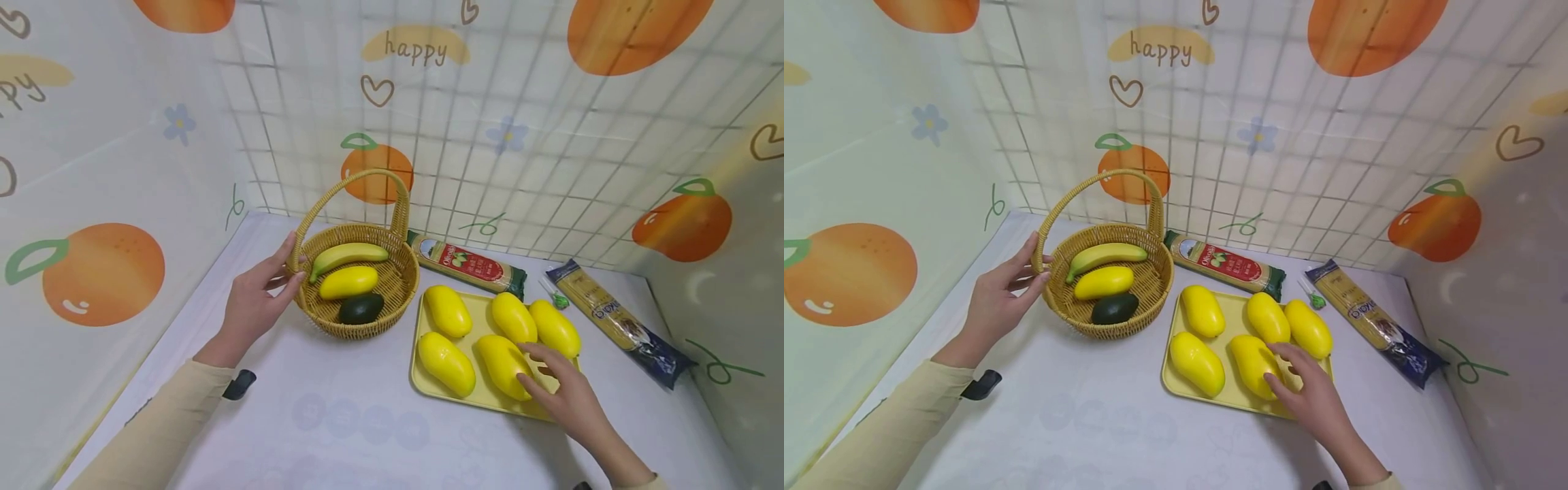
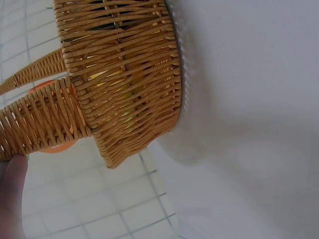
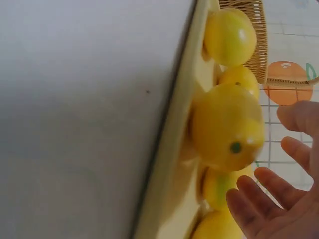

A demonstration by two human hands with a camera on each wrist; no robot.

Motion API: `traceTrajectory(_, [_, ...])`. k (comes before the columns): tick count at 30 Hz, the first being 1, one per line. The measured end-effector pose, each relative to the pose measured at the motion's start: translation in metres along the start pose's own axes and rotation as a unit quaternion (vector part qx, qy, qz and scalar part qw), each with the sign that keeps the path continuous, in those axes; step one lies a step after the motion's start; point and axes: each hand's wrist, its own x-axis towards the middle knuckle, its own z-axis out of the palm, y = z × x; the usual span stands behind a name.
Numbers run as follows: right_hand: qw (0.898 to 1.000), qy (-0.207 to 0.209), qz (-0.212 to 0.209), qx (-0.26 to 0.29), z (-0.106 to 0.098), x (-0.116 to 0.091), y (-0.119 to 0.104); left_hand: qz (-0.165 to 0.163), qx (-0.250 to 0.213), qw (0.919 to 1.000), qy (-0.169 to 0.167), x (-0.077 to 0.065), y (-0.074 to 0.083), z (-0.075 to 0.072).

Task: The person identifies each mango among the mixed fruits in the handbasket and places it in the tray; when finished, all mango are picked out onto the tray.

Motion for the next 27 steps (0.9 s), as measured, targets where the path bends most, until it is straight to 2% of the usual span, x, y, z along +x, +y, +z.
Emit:
traceTrajectory(5, [1.0,0.001,-0.019,-0.017,-0.003,0.011,-0.011,-0.005,-0.006,1.0,-0.003,0.0,-0.001,0.0])
traceTrajectory(13, [0.995,-0.003,-0.097,-0.029,0.0,0.042,-0.044,0.002,-0.004,1.0,0.003,0.0,-0.001,-0.001])
traceTrajectory(20, [0.989,-0.047,-0.141,-0.005,0.001,0.07,-0.084,0.003,0.001,1.0,-0.002,0.002,-0.001,0.0])
traceTrajectory(27, [0.979,-0.08,-0.186,0.011,0.015,0.108,-0.12,-0.005,0.004,1.0,-0.005,0.001,0.0,-0.003])
